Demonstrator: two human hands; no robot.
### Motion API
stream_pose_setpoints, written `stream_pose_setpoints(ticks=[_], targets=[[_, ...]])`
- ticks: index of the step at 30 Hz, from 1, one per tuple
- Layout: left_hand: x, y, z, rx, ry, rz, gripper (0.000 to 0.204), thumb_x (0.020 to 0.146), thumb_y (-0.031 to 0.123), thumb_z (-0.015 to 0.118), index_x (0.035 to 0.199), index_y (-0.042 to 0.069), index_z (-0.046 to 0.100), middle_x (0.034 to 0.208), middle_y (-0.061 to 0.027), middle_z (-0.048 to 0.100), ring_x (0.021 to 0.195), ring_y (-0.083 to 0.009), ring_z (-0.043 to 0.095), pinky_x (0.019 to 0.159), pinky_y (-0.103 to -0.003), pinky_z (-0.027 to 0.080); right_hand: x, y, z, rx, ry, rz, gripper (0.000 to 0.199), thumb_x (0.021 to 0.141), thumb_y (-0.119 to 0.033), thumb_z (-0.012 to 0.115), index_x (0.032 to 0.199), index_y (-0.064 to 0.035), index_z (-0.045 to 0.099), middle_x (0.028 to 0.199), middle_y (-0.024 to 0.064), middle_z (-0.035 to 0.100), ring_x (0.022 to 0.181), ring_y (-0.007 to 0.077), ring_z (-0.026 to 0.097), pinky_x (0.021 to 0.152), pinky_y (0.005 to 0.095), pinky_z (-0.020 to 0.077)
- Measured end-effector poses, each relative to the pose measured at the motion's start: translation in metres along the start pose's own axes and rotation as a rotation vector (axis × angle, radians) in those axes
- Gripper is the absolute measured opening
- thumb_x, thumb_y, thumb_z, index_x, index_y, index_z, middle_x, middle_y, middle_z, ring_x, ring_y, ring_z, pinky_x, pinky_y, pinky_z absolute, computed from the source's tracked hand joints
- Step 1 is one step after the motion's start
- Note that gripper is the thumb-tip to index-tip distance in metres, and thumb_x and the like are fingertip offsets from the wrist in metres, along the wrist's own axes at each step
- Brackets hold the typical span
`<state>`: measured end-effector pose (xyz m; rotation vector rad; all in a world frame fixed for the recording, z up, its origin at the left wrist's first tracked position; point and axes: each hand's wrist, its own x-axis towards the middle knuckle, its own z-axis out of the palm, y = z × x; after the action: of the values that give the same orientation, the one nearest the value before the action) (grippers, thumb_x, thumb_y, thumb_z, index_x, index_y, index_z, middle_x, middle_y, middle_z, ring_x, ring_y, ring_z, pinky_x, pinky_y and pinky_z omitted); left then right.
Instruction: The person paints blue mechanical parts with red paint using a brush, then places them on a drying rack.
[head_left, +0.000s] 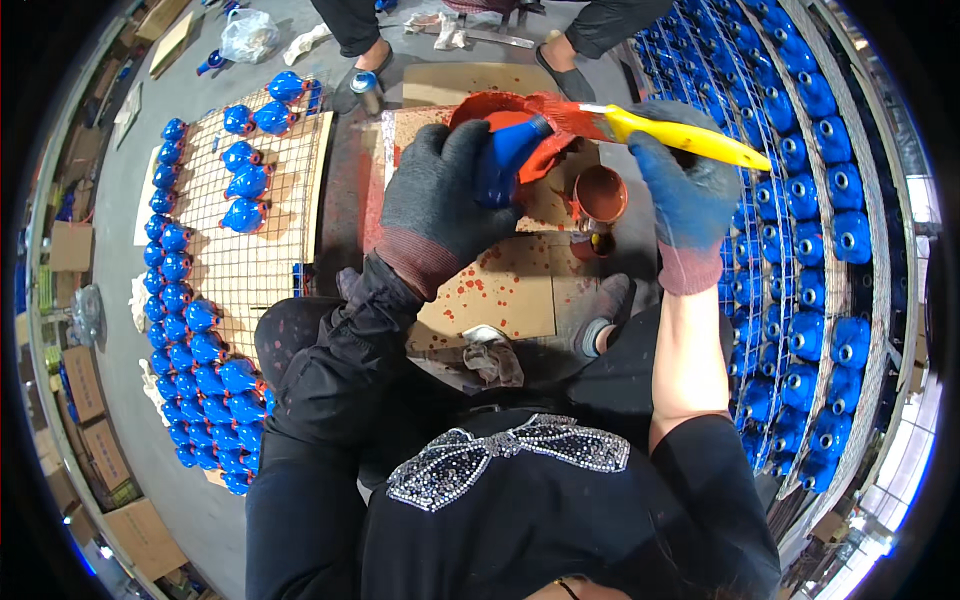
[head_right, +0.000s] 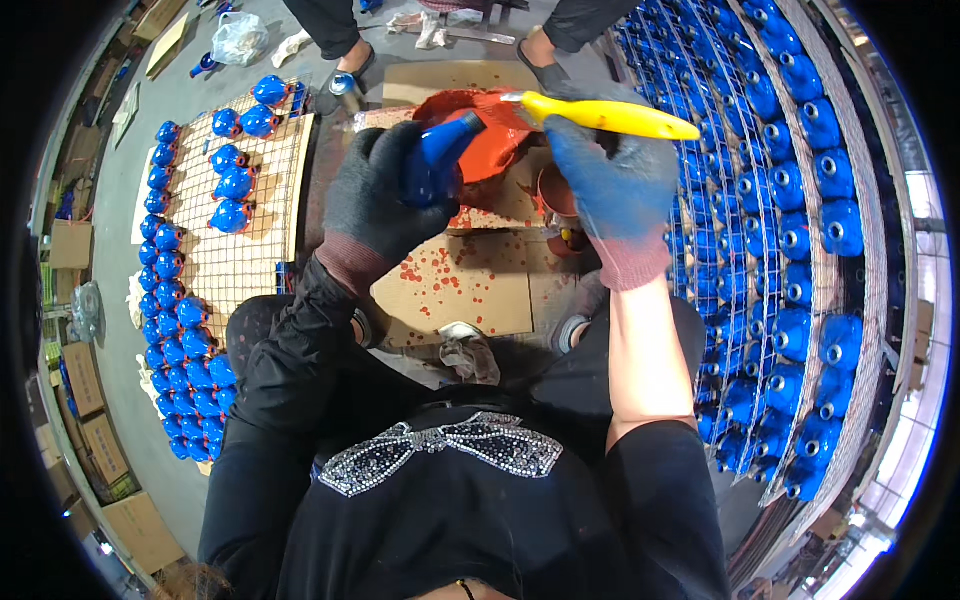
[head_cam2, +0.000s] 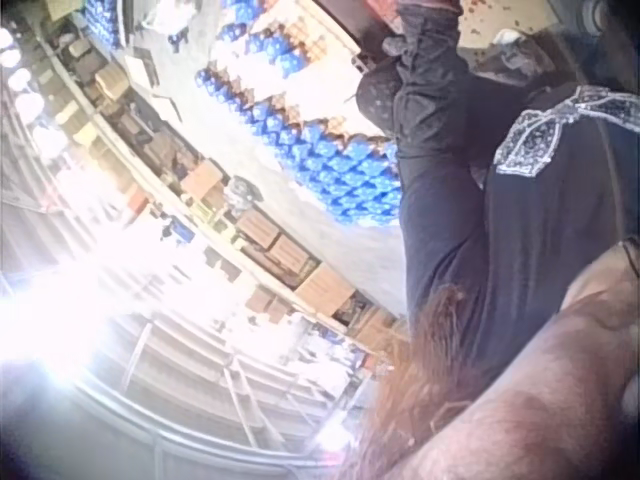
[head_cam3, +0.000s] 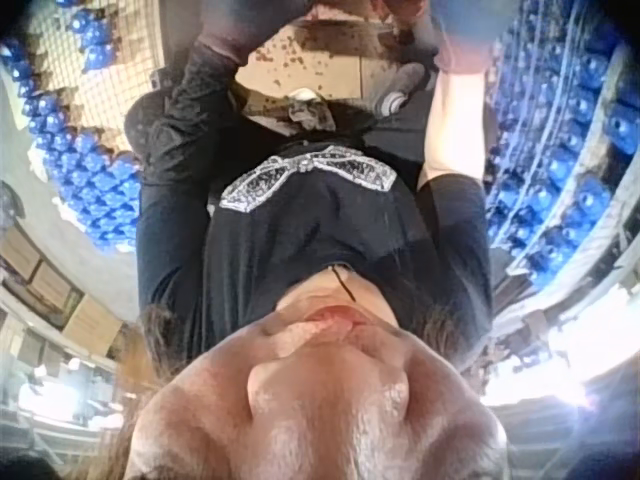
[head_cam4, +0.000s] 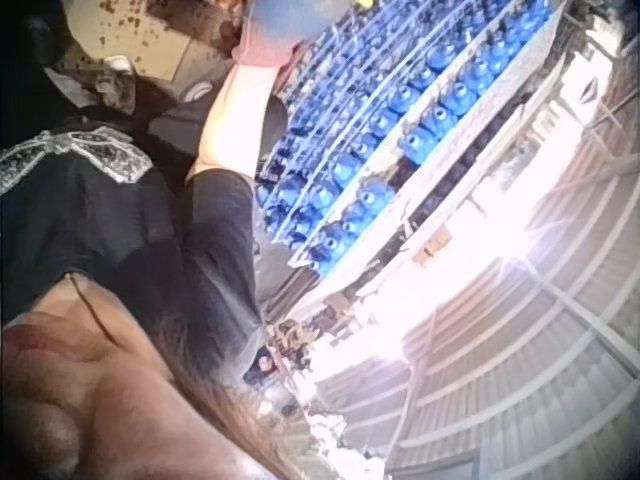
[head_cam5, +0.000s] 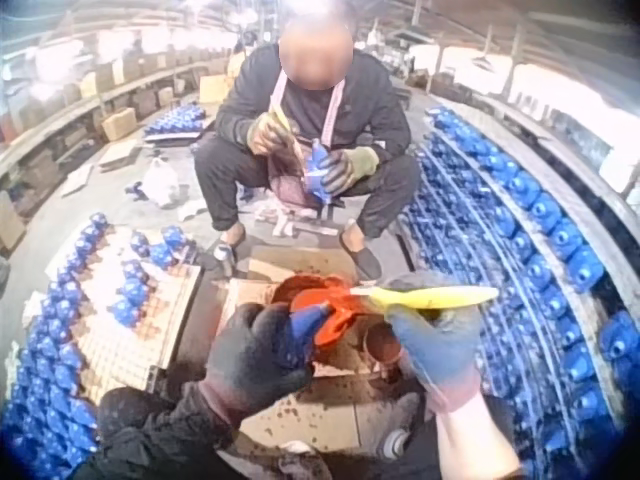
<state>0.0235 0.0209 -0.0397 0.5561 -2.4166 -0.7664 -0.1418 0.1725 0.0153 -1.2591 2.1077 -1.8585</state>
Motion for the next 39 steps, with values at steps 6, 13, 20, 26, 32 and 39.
stream_pose_setpoints(ticks=[6,13,20,26,32,39], targets=[[0.0,0.007,-0.004,0.197,-0.119,0.009,0.073,0.061,0.025,0.082,0.126,0.01,0.052,0.112,-0.0169,0.056,0.098,-0.0368,0.061,0.081,-0.044,0.053,-0.004,0.003,0.008,-0.066,-0.164,0.014,0.026,0.081,0.005,0.069,0.105,0.0003,0.065,0.106,0.0095,0.067,0.094,0.0143,0.063,0.084,0.0268,0.0513],[0.007,-0.002,-0.005,-0.192,-0.192,-0.169,0.073,0.068,0.028,0.08,0.129,0.003,0.05,0.113,-0.0177,0.06,0.101,-0.0295,0.062,0.086,-0.039,0.052,-0.004,0.005,-0.003,-0.104,-0.082,-0.085,0.019,0.078,0.003,0.071,0.097,-0.0006,0.068,0.09,0.0074,0.069,0.08,0.0132,0.064,0.074,0.0258,0.0508],[0.004,0.007,-0.023,-0.994,-0.278,-0.531,0.071,0.077,0.037,0.073,0.131,-0.002,0.049,0.118,-0.0153,0.062,0.093,-0.0202,0.065,0.078,-0.031,0.056,-0.003,0.032,-0.022,0.393,-0.024,0.048,0.028,0.075,-0.003,0.068,0.102,0.0011,0.062,0.109,0.0196,0.064,0.1,0.0333,0.063,0.089,0.0414,0.0515],[-0.011,0.002,-0.016,-1.786,-0.33,-0.706,0.069,0.088,0.048,0.055,0.135,-0.002,0.045,0.125,-0.0193,0.059,0.11,-0.0282,0.062,0.098,-0.04,0.05,-0.005,0.039,0.006,1.147,0.006,0.299,0.025,0.073,0.004,0.061,0.097,0.0003,0.057,0.109,0.0184,0.061,0.109,0.0349,0.059,0.098,0.0436,0.0504],[-0.024,0.011,0.003,-2.202,-0.389,-0.317,0.059,0.094,0.046,0.052,0.13,0.0,0.049,0.102,-0.018,0.065,0.081,-0.0241,0.069,0.05,-0.026,0.055,-0.011,0.082,0.035,1.324,0.001,0.383,0.029,0.076,0.008,0.052,0.102,-0.0019,0.058,0.116,0.0177,0.06,0.116,0.0327,0.056,0.101,0.0436,0.0488],[0.003,0.021,-0.028,-1.661,-0.082,-0.387,0.056,0.087,0.025,0.064,0.132,0.001,0.043,0.12,-0.0161,0.059,0.102,-0.0255,0.062,0.079,-0.036,0.054,-0.007,0.109,0.05,0.801,0.026,0.433,0.03,0.075,0.006,0.061,0.105,-0.0001,0.062,0.102,0.0127,0.066,0.095,0.0225,0.065,0.086,0.0319,0.0534]])
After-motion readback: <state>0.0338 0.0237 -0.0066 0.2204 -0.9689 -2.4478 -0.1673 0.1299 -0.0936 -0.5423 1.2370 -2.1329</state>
